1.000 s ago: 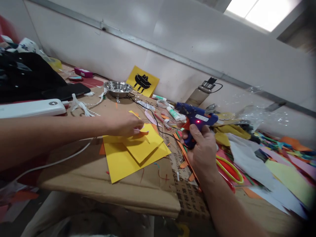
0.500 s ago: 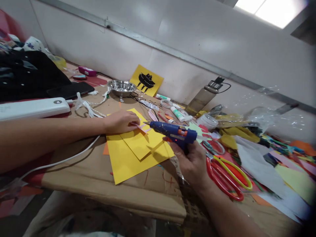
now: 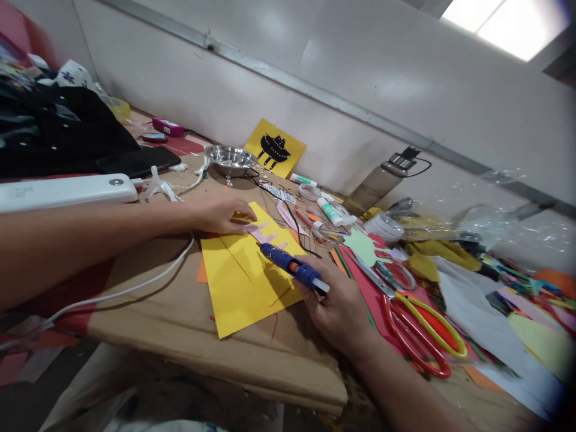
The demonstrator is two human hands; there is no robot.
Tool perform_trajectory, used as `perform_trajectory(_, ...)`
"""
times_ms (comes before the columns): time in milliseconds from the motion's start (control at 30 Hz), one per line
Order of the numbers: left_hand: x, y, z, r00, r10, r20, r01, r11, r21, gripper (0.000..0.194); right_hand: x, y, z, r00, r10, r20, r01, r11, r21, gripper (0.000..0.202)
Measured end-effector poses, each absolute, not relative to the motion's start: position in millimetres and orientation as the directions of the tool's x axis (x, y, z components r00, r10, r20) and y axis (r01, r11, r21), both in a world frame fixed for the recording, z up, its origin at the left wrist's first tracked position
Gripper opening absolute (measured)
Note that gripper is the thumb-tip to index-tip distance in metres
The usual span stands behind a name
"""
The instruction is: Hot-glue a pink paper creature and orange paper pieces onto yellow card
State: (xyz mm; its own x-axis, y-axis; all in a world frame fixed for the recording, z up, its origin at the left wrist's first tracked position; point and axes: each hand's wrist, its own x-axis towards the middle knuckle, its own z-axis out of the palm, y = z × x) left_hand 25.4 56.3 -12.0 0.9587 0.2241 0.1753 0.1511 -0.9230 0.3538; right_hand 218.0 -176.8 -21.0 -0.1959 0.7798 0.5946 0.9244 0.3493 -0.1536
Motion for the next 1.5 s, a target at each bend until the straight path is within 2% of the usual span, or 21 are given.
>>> perform_trajectory(133, 20.7, 58.7, -15.0, 0.952, 0.232, 0.198, 0.151, -0.922, 0.356, 0.029, 216.9, -177.4, -21.0, -0.256, 0.781, 0.570, 0.934, 0.352, -0.062, 0.037)
perform_trajectory(367, 15.7, 52.8, -10.8, 0.958, 0.220, 0.185, 0.147, -0.928, 0.342, 0.035, 212.4, -178.9, -18.1, -0.375, 0.760, 0.531, 0.919, 0.381, 0.104, 0.041)
perform_trajectory(633, 9.1, 51.9, -17.0, 0.958, 0.194, 0.210, 0.111, -0.929, 0.352, 0.039, 210.0, -175.4, -18.8, -0.391, 0.802, 0.452, 0.920, 0.341, 0.191, 0.041)
perform_trajectory(767, 10.9, 51.8, -20.7, 0.953, 0.151, 0.262, 0.059, -0.942, 0.331, 0.030, 207.8, -173.3, -16.6, -0.395, 0.814, 0.427, 0.917, 0.319, 0.241, 0.040)
perform_trajectory(900, 14.2, 50.0, -21.4, 0.945, 0.165, 0.284, 0.066, -0.943, 0.327, 0.022, 205.5, -173.0, -14.8, -0.412, 0.810, 0.417, 0.908, 0.325, 0.266, 0.040)
perform_trajectory(1133, 16.5, 50.8, -22.8, 0.944, 0.182, 0.277, 0.094, -0.949, 0.303, 0.022, 197.8, -171.0, -10.8, -0.375, 0.845, 0.382, 0.917, 0.278, 0.284, 0.039)
perform_trajectory(1333, 15.6, 50.5, -23.9, 0.938, 0.180, 0.296, 0.081, -0.945, 0.317, 0.020, 190.5, -168.3, -10.5, -0.361, 0.859, 0.362, 0.903, 0.225, 0.367, 0.037)
perform_trajectory(1500, 14.5, 50.1, -24.1, 0.938, 0.203, 0.282, 0.104, -0.938, 0.330, 0.022, 189.8, -165.0, -13.5, -0.364, 0.849, 0.383, 0.911, 0.238, 0.337, 0.036)
